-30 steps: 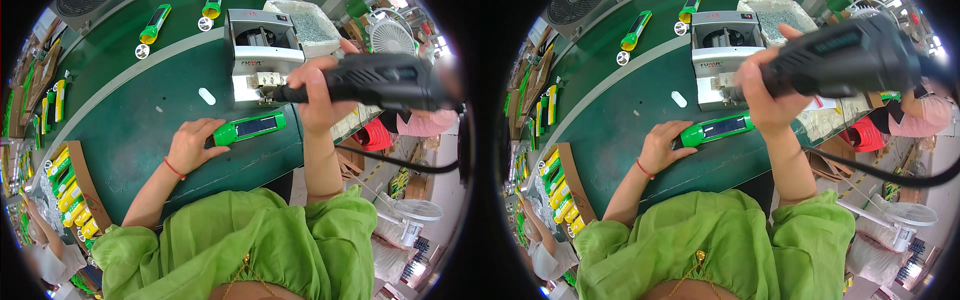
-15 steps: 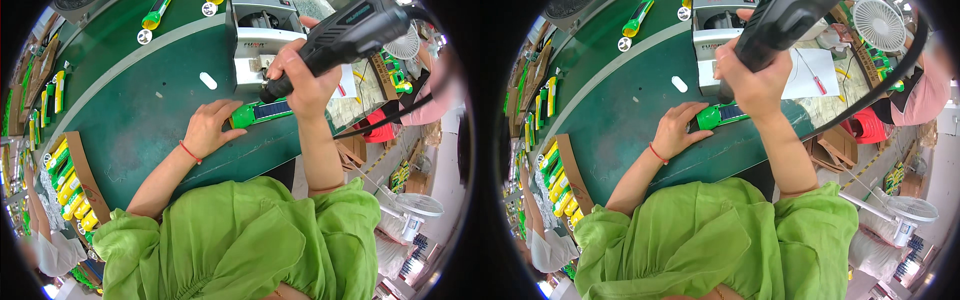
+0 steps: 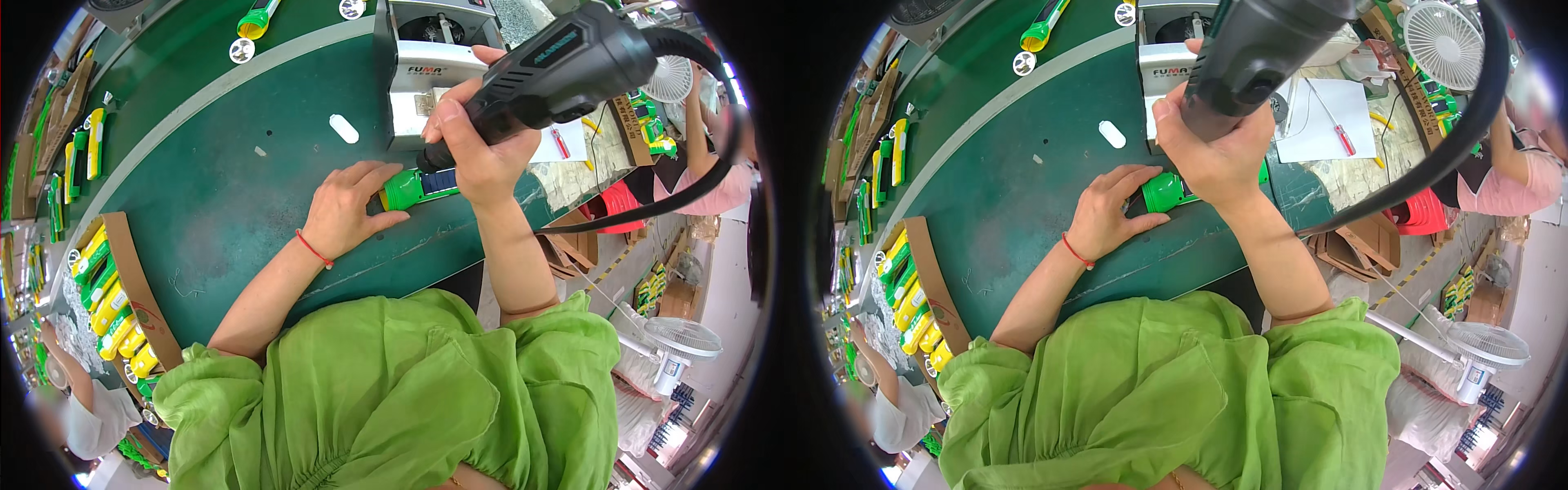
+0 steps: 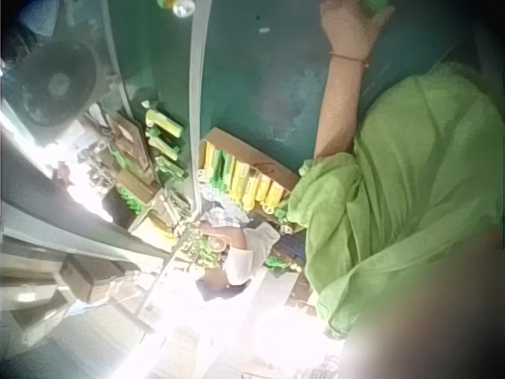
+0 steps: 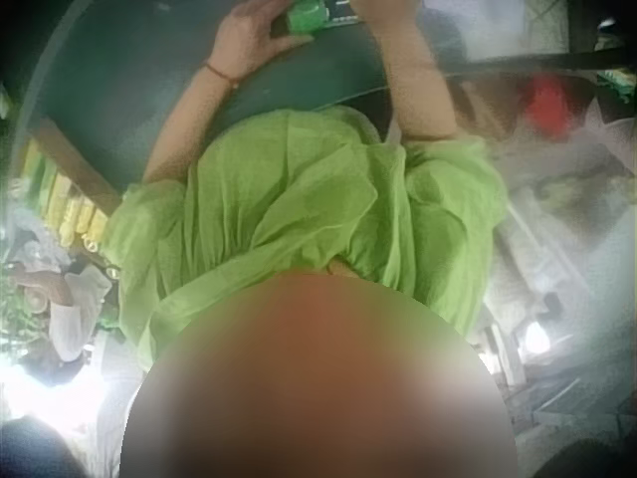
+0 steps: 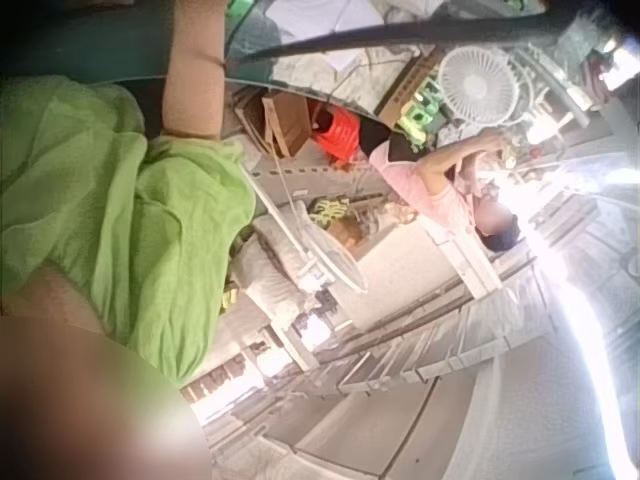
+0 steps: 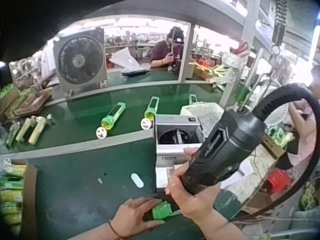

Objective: The person assembles solar-powered flashlights by attaching solar panel components to flashlight casings using an electric screwdriver.

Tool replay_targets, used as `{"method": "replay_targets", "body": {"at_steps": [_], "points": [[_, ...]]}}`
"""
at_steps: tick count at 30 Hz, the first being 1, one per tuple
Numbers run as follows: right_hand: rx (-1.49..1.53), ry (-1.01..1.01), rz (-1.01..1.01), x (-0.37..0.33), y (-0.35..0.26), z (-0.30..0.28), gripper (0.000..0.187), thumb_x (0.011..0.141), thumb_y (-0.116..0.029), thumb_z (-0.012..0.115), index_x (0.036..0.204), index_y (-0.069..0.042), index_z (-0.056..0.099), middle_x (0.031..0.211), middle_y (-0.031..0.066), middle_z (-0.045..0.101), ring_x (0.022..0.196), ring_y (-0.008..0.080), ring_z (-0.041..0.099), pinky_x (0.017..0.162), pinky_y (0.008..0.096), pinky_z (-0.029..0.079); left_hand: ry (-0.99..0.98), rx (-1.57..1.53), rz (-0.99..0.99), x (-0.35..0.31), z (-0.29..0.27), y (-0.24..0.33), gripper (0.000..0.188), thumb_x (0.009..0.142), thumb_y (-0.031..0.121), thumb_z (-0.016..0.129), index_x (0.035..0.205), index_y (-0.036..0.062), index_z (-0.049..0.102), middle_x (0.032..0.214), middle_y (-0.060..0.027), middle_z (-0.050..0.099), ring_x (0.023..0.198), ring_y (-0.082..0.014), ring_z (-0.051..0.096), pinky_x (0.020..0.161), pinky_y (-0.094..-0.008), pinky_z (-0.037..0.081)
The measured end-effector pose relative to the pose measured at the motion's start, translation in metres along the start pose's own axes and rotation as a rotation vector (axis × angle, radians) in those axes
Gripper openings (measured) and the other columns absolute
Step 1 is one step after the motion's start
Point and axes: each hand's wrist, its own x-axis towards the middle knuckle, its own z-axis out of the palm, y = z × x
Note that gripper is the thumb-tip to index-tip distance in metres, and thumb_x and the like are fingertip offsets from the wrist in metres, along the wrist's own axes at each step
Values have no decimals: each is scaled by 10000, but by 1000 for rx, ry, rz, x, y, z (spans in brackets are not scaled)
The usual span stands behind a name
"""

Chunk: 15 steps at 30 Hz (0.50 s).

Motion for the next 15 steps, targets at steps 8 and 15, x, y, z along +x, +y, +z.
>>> {"method": "replay_targets", "body": {"at_steps": [8, 15], "points": [[131, 43, 2, 4, -30, 3, 589, 832, 1, 576, 1329, 100, 275, 694, 114, 575, 547, 170, 566, 578, 320, 526, 239, -30, 44, 18, 2, 16, 358, 661, 281, 831, 944, 95, 717, 1026, -44, 649, 944, -233, 611, 823, -359, 449], [113, 101, -3, 2, -43, 3, 599, 819, -18, 574, 1323, 99, 273, 687, 117, 562, 541, 174, 554, 561, 332, 527, 289, -140, 29, 16, 10, 22, 174, 655, 69, 819, 777, 44, 697, 834, -51, 665, 922, -237, 641, 813, -354, 468]]}}
